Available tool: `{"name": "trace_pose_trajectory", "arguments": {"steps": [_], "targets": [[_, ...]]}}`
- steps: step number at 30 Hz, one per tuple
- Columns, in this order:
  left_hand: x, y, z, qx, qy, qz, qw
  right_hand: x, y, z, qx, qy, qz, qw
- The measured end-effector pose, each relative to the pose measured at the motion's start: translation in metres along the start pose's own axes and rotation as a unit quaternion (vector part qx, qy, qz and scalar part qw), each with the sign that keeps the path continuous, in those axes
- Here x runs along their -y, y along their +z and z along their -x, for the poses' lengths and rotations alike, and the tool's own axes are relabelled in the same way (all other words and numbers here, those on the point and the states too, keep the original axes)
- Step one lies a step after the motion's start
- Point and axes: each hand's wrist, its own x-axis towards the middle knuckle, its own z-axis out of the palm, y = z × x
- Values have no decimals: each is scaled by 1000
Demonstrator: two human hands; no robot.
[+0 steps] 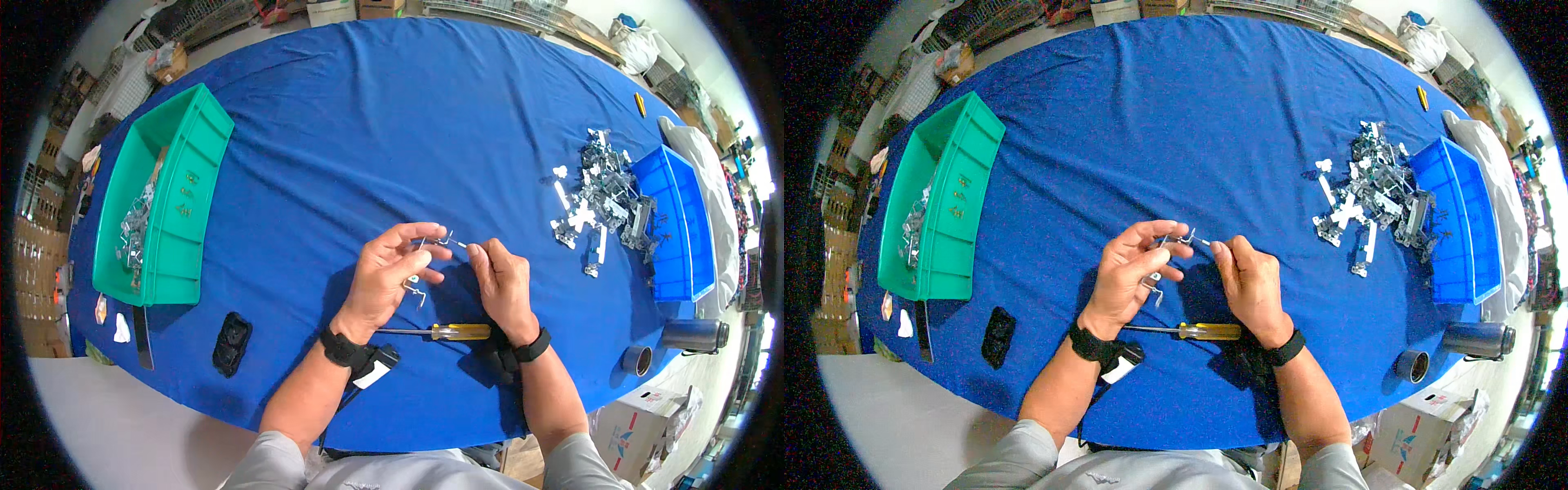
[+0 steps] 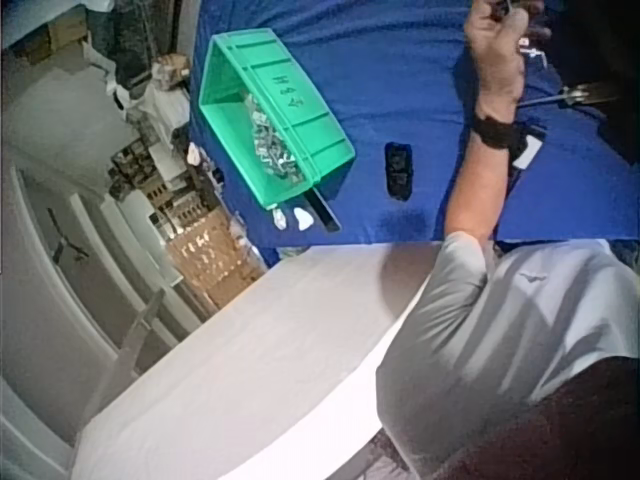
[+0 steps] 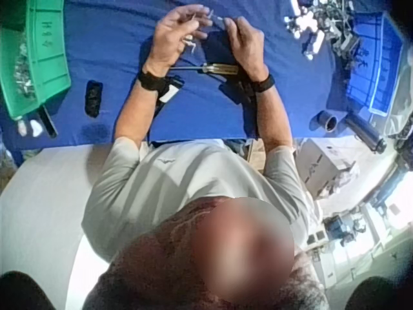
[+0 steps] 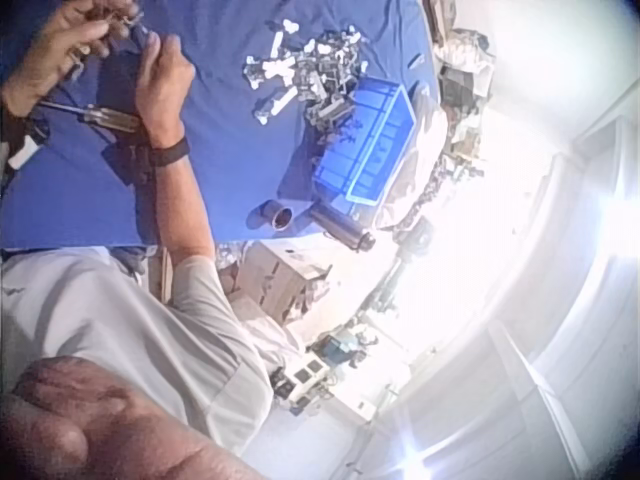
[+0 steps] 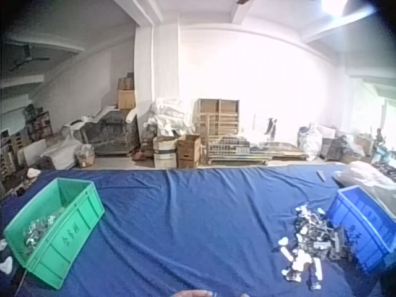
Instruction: Assemble metal mechanical components using a screwdriver.
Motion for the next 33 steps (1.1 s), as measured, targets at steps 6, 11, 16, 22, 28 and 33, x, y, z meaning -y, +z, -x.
{"name": "trace_pose_trajectory", "arguments": {"steps": [6, 11, 16, 22, 28, 33], "targets": [[-10, -1, 0, 47, -11, 275, 960, 4, -2, -2, 12, -12, -15, 1000], [-9, 6, -2, 68, 51, 178, 980, 1, -2, 0, 39, -26, -13, 999], [-10, 0, -1, -23, 30, -43, 998, 3, -9, -3, 97, -56, -19, 994], [-7, -6, -3, -99, 121, -228, 961, 2, -11, -2, 166, -17, -112, 980], [3, 1, -2, -133, 80, -151, 976, 10, -12, -3, 207, -11, -130, 969], [4, -1, -2, -131, 61, -28, 989, 15, -13, -3, 246, -7, -117, 962]]}}
